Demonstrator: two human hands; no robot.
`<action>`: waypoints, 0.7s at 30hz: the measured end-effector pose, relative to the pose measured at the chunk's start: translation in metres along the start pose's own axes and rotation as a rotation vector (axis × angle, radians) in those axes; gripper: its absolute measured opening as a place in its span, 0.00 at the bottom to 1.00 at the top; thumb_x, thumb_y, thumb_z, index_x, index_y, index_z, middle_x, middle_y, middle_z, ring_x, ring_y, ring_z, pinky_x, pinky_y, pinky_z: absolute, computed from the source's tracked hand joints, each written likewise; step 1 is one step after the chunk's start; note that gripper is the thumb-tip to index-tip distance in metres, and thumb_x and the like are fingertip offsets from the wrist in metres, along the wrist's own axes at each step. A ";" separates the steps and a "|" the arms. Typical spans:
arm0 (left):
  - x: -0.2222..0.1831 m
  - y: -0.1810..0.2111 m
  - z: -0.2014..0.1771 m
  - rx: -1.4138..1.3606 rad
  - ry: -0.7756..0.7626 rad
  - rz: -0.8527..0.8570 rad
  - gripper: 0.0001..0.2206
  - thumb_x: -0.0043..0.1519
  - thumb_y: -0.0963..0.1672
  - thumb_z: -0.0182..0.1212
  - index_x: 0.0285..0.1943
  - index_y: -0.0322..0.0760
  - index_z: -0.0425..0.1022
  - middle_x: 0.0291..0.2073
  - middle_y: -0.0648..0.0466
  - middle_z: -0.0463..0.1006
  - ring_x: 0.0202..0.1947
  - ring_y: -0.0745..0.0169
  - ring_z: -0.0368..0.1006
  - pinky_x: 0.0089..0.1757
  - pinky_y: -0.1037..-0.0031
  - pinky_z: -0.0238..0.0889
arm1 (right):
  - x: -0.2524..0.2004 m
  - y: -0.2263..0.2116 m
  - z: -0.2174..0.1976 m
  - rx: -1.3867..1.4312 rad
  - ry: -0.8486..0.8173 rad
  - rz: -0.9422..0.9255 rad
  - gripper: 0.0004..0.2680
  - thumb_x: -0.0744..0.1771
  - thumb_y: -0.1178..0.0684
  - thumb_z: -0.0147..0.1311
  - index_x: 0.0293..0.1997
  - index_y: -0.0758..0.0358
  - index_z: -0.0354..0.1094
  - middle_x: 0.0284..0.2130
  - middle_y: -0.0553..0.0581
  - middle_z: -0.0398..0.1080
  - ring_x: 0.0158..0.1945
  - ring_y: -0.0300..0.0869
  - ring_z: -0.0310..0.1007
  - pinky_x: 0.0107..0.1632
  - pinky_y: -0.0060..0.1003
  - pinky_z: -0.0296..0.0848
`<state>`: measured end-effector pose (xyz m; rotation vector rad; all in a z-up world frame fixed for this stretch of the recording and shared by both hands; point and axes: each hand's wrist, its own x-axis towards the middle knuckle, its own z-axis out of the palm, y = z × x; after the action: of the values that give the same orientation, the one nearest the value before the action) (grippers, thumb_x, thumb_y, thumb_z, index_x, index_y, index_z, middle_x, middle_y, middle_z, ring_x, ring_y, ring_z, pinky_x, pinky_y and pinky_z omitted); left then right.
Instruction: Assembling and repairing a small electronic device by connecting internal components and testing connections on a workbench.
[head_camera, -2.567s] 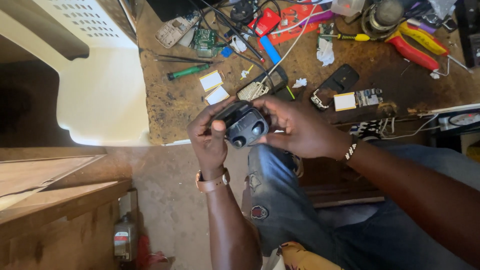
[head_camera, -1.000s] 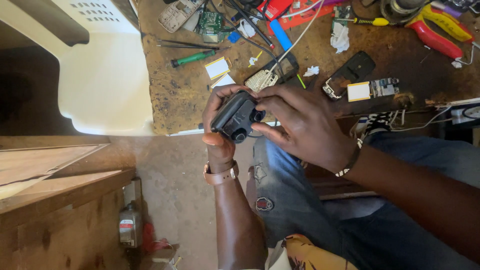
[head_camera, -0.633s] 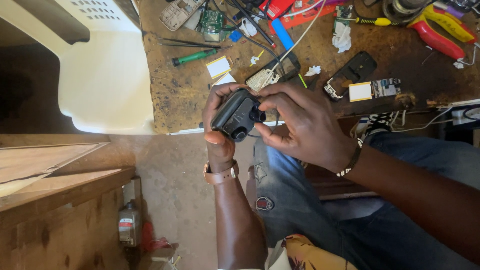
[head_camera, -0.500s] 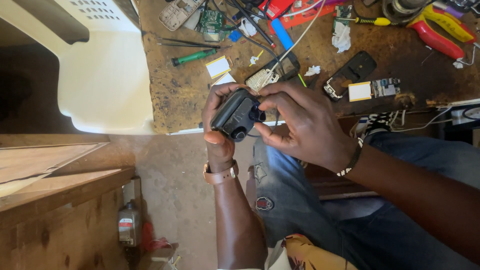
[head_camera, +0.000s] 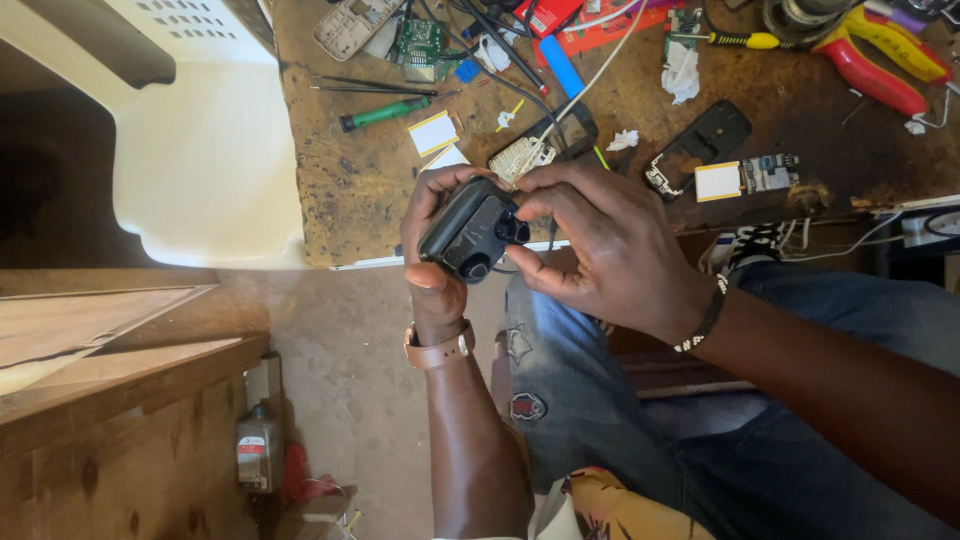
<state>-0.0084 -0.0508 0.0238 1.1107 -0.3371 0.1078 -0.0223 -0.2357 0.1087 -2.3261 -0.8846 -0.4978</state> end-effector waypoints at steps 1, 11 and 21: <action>0.000 0.000 0.000 -0.007 -0.003 0.002 0.47 0.55 0.74 0.53 0.61 0.34 0.70 0.53 0.48 0.76 0.54 0.57 0.76 0.57 0.63 0.75 | 0.000 0.000 0.000 0.001 0.004 -0.004 0.10 0.69 0.54 0.68 0.46 0.67 0.70 0.49 0.65 0.73 0.51 0.56 0.79 0.53 0.50 0.78; -0.002 -0.004 -0.001 -0.060 0.038 -0.006 0.48 0.55 0.73 0.56 0.59 0.31 0.70 0.52 0.45 0.78 0.53 0.56 0.77 0.54 0.63 0.77 | 0.007 -0.004 -0.010 0.424 -0.048 0.428 0.06 0.68 0.59 0.64 0.48 0.65 0.72 0.42 0.58 0.77 0.38 0.40 0.76 0.41 0.30 0.78; -0.002 -0.007 -0.007 -0.086 0.006 -0.005 0.48 0.55 0.73 0.56 0.62 0.32 0.70 0.52 0.44 0.79 0.53 0.52 0.79 0.53 0.60 0.79 | -0.005 0.044 -0.019 1.453 -0.090 0.853 0.11 0.68 0.51 0.57 0.49 0.70 0.73 0.41 0.68 0.79 0.34 0.51 0.80 0.43 0.48 0.84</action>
<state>-0.0067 -0.0475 0.0147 1.0260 -0.3309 0.0911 0.0023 -0.2770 0.1033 -1.1162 -0.0492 0.5043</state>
